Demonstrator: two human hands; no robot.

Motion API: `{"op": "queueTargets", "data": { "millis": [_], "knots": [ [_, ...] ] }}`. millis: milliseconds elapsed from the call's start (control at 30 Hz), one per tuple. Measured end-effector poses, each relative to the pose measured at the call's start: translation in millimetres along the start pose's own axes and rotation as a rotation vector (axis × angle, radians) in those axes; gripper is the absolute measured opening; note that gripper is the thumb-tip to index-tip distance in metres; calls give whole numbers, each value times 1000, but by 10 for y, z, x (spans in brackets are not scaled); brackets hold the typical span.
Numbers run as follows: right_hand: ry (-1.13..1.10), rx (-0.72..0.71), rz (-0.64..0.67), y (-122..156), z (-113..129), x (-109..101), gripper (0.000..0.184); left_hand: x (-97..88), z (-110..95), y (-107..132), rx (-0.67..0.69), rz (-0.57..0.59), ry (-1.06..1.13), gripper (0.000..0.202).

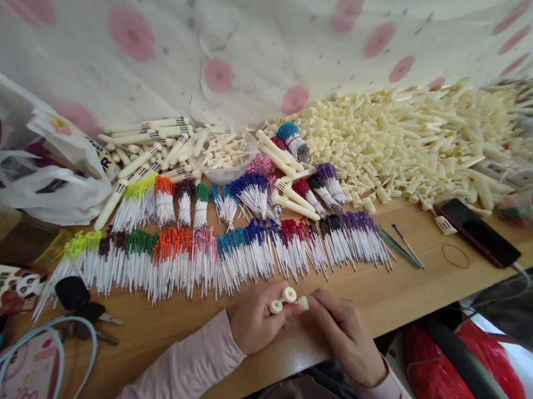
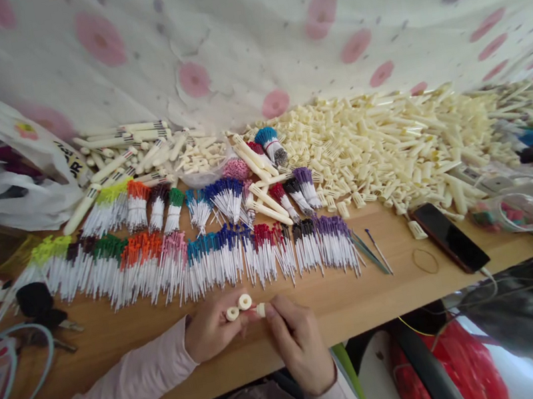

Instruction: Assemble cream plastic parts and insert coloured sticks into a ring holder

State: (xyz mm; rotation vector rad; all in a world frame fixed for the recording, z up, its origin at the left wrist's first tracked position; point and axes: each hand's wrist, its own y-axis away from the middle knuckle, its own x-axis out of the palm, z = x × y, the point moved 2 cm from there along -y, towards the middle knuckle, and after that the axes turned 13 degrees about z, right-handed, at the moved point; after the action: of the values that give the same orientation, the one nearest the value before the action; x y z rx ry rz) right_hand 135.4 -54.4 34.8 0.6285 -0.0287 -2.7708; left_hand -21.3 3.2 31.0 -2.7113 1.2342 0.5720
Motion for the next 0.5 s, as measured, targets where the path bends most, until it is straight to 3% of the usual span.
{"op": "queueTargets", "data": {
  "millis": [133,233,333,500],
  "knots": [
    [-68,40,0,-24,-14,33,38,57,27,56,152,-90,-267,24],
    [-88,81,19,-27,-62,12,37,68,40,65,207,-93,-334,23],
    [47,12,72,-5,-93,-68,34,13,31,18,66,-14,-125,28],
    [374,-108,139,53,-81,-194,23,-78,10,-67,-68,294,330,44]
  ]
}}
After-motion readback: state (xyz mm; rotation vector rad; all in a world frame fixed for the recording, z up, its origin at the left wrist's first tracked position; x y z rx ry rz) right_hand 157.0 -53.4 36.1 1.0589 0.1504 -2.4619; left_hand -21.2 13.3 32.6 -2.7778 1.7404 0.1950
